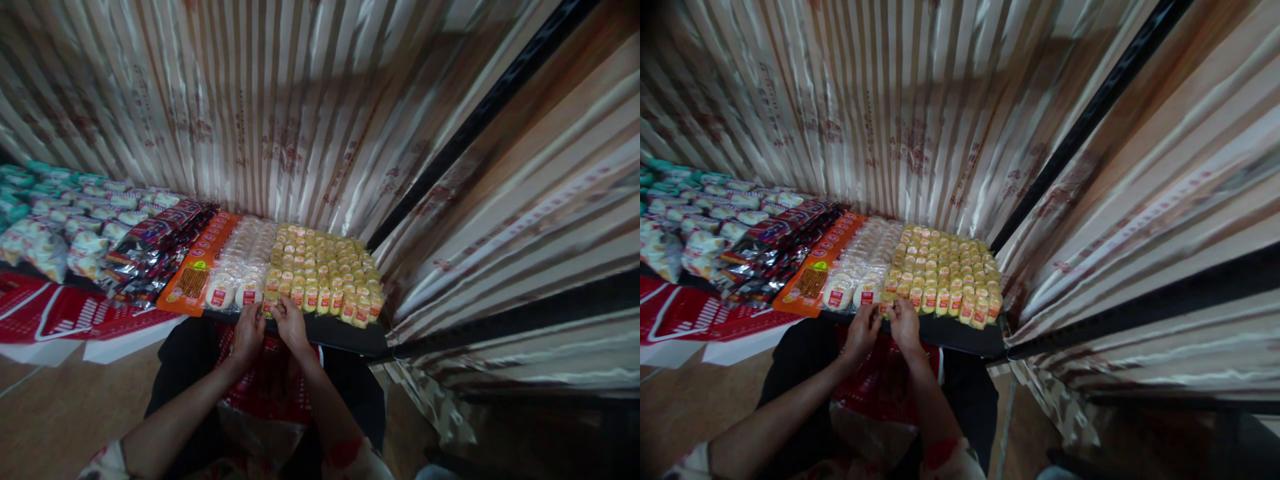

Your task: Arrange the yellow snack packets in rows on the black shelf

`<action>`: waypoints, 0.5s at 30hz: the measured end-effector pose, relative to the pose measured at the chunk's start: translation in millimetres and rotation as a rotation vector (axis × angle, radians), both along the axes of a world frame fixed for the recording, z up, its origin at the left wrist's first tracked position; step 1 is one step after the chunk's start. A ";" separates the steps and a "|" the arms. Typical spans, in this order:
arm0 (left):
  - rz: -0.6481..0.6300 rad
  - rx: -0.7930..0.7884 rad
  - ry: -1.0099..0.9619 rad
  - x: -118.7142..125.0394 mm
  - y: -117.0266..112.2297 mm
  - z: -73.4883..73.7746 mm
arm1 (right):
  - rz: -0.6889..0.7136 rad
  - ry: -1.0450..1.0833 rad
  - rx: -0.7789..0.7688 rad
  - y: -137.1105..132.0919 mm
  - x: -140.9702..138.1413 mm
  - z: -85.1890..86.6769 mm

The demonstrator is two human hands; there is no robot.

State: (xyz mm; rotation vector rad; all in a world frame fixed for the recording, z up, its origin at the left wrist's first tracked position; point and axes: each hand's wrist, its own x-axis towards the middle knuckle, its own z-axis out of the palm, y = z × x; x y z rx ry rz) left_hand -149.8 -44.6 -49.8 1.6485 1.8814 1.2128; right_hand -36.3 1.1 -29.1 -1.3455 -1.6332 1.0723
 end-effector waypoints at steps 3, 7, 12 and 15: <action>0.022 0.011 -0.019 1.3 2.1 -0.1 | -0.024 -0.044 0.023 1.9 -0.3 -1.0; 0.059 0.034 -0.041 3.9 5.3 -3.4 | -0.059 -0.096 0.056 1.3 -2.4 -1.9; 0.108 -0.031 -0.053 6.2 9.2 -3.2 | -0.103 -0.076 0.085 -6.0 -5.3 -4.7; 0.122 -0.075 -0.039 7.2 10.7 1.0 | -0.125 -0.090 0.152 -11.5 -3.9 -8.3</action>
